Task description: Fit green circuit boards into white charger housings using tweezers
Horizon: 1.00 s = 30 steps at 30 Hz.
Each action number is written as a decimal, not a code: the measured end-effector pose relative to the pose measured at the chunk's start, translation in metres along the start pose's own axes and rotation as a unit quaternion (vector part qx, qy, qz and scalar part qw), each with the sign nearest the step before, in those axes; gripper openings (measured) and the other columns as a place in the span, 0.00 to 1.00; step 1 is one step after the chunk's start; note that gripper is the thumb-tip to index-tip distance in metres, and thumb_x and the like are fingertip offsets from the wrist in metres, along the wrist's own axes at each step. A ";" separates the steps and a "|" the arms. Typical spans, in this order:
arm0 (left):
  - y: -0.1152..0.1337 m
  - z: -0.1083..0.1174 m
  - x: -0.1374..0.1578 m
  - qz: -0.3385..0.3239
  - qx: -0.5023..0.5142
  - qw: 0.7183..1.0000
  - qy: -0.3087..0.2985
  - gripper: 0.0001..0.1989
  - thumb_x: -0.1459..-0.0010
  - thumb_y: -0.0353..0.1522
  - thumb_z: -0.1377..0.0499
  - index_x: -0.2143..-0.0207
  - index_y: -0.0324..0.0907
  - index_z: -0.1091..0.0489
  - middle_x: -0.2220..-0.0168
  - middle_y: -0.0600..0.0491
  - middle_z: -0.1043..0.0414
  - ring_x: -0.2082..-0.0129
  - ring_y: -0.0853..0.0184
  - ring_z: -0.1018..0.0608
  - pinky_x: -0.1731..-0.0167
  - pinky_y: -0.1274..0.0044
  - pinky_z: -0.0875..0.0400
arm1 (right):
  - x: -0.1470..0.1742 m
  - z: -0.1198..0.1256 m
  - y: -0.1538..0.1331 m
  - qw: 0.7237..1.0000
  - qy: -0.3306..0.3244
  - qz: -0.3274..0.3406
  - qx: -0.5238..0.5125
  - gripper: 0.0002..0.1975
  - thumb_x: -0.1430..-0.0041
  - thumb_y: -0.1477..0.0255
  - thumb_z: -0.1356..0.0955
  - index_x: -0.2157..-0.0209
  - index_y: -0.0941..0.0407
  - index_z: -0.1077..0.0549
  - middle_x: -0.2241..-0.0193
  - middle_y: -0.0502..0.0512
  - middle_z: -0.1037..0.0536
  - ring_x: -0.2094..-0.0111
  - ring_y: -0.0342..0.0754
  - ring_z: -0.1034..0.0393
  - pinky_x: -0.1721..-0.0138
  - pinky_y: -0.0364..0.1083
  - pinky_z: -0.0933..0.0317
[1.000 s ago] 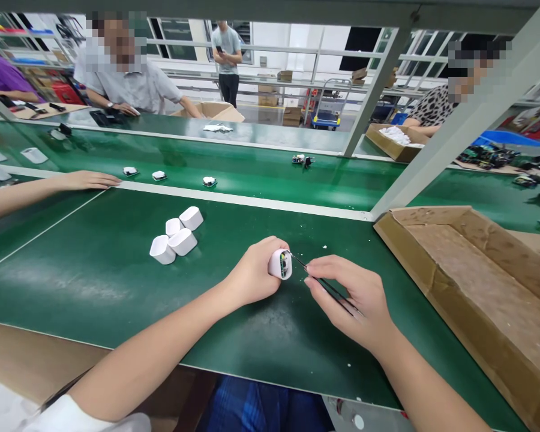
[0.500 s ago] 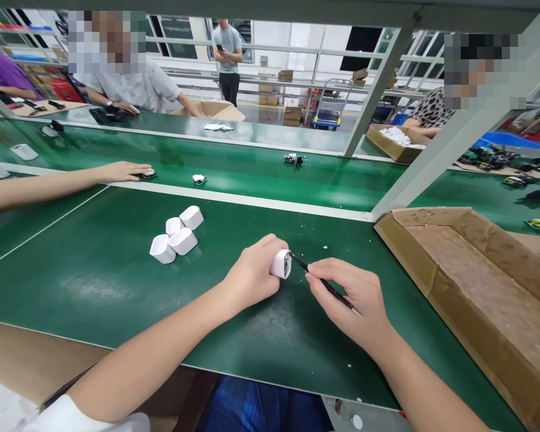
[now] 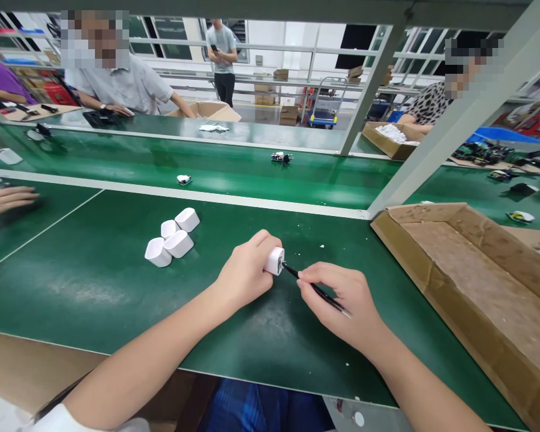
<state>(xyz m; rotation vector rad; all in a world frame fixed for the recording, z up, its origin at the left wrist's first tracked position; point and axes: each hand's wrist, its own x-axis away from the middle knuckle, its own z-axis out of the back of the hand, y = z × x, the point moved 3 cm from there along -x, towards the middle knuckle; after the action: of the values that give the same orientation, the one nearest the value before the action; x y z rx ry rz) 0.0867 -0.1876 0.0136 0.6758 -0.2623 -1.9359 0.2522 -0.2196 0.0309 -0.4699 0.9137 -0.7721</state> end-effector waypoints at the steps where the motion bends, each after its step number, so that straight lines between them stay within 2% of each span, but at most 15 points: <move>1: -0.001 0.000 -0.001 0.004 0.028 0.999 0.015 0.18 0.59 0.17 0.49 0.66 0.44 0.37 0.67 0.56 0.35 0.70 0.69 0.30 0.73 0.79 0.39 | 0.000 0.003 -0.001 1.000 0.020 -0.003 -0.006 0.07 0.44 0.79 0.35 0.73 0.56 0.27 0.76 0.51 0.24 0.76 0.42 0.30 0.74 0.42 0.37; 4: -0.003 -0.002 -0.002 0.017 0.116 0.993 0.032 0.15 0.57 0.19 0.44 0.67 0.43 0.38 0.68 0.57 0.36 0.70 0.71 0.31 0.73 0.81 0.38 | 0.000 0.011 -0.003 0.996 0.090 -0.006 -0.022 0.05 0.46 0.80 0.33 0.73 0.56 0.27 0.76 0.50 0.24 0.78 0.41 0.31 0.75 0.41 0.36; 7: -0.003 -0.005 -0.002 0.020 0.164 0.986 0.017 0.13 0.55 0.25 0.39 0.67 0.43 0.38 0.68 0.57 0.36 0.70 0.71 0.32 0.74 0.81 0.39 | 0.001 0.014 -0.006 0.993 0.119 0.011 -0.025 0.06 0.47 0.81 0.32 0.73 0.56 0.27 0.75 0.51 0.24 0.76 0.42 0.29 0.74 0.41 0.34; 12: 0.000 -0.004 -0.001 0.008 0.181 0.983 0.023 0.12 0.53 0.24 0.40 0.67 0.43 0.38 0.69 0.58 0.37 0.70 0.71 0.33 0.73 0.81 0.39 | 0.001 0.007 -0.009 0.994 0.099 0.054 -0.013 0.08 0.47 0.83 0.33 0.72 0.56 0.27 0.74 0.52 0.23 0.73 0.43 0.27 0.72 0.42 0.32; 15: 0.001 -0.003 -0.001 -0.019 0.184 0.982 0.045 0.11 0.53 0.22 0.42 0.67 0.43 0.38 0.68 0.57 0.36 0.69 0.72 0.32 0.71 0.81 0.38 | 0.002 0.003 -0.010 0.995 0.063 0.077 0.011 0.08 0.45 0.83 0.34 0.70 0.56 0.27 0.72 0.53 0.23 0.72 0.43 0.27 0.71 0.42 0.31; 18: 0.000 -0.004 -0.002 -0.012 0.210 0.976 0.053 0.11 0.53 0.26 0.38 0.69 0.42 0.38 0.69 0.57 0.36 0.71 0.72 0.32 0.73 0.81 0.38 | 0.003 0.007 -0.011 0.992 0.066 0.104 0.027 0.08 0.46 0.83 0.33 0.69 0.55 0.27 0.71 0.53 0.23 0.71 0.44 0.27 0.69 0.43 0.31; 20: -0.002 -0.005 -0.003 0.026 0.246 0.968 0.052 0.15 0.57 0.29 0.34 0.71 0.42 0.38 0.72 0.59 0.35 0.75 0.73 0.33 0.76 0.81 0.40 | 0.003 0.015 -0.010 0.988 0.115 0.099 0.003 0.09 0.47 0.83 0.32 0.67 0.55 0.27 0.71 0.52 0.23 0.70 0.44 0.26 0.69 0.43 0.31; 23: -0.004 -0.005 -0.003 0.076 0.289 0.953 0.049 0.19 0.63 0.31 0.30 0.73 0.42 0.39 0.74 0.60 0.34 0.77 0.74 0.34 0.78 0.81 0.40 | 0.001 0.024 -0.004 0.982 0.175 0.055 -0.041 0.10 0.48 0.81 0.30 0.64 0.54 0.25 0.70 0.52 0.25 0.70 0.45 0.27 0.72 0.43 0.32; 27: -0.005 -0.006 -0.004 0.084 0.320 0.942 0.061 0.21 0.64 0.31 0.29 0.71 0.42 0.39 0.72 0.60 0.35 0.76 0.74 0.33 0.77 0.81 0.39 | -0.004 0.022 0.004 0.987 0.163 0.006 -0.017 0.07 0.47 0.78 0.30 0.65 0.54 0.23 0.71 0.52 0.26 0.74 0.43 0.30 0.75 0.43 0.33; 30: -0.005 -0.007 -0.005 0.056 0.332 0.939 0.068 0.17 0.57 0.30 0.32 0.68 0.43 0.37 0.68 0.58 0.36 0.72 0.73 0.32 0.75 0.81 0.36 | -0.004 0.018 0.001 0.987 0.151 0.051 0.005 0.07 0.46 0.79 0.30 0.65 0.55 0.23 0.71 0.54 0.23 0.71 0.44 0.28 0.72 0.43 0.31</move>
<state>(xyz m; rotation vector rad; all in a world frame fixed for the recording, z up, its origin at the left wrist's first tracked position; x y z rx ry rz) 0.0885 -0.1804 0.0075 1.1975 -0.8700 -1.6696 0.2658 -0.2153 0.0421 -0.2986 1.2067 -0.7664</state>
